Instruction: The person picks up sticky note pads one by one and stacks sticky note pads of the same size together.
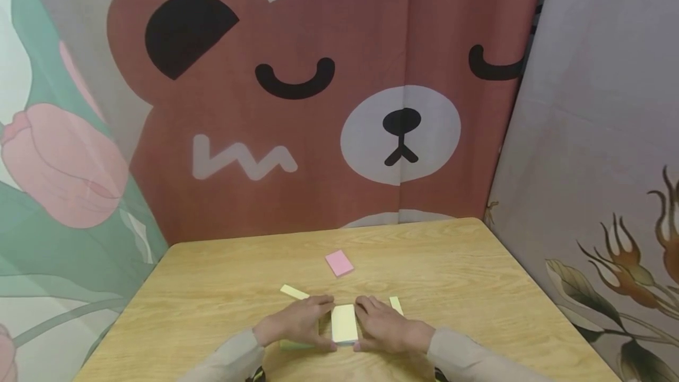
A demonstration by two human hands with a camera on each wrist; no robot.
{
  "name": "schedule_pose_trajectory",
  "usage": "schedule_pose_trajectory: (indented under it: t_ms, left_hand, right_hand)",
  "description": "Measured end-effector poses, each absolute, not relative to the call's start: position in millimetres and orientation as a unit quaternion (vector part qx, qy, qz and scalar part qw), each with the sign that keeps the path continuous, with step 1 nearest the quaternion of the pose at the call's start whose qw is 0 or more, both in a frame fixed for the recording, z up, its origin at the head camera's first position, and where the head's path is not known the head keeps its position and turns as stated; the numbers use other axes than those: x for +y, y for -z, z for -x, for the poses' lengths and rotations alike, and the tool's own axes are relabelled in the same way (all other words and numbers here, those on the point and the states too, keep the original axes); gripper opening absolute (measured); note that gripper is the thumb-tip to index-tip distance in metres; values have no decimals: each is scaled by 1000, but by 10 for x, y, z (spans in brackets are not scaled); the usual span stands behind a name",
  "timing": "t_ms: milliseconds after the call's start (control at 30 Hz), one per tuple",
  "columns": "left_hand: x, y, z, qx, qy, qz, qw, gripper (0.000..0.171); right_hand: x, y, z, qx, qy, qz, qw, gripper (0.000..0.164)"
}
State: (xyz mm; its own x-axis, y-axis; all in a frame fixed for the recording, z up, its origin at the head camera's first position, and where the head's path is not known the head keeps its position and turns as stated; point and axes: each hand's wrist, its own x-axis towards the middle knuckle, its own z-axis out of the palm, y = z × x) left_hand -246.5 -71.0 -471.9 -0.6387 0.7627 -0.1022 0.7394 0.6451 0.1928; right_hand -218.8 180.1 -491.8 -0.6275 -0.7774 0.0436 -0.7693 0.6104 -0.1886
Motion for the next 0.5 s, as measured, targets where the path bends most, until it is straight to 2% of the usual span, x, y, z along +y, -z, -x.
schedule_pose_trajectory:
  t_ms: [500]
  left_hand:
    - [-696, 4772, 2483, 910, -68, -403, 74, 85]
  right_hand:
    - [1802, 4906, 2225, 897, 64, 436, 15, 83]
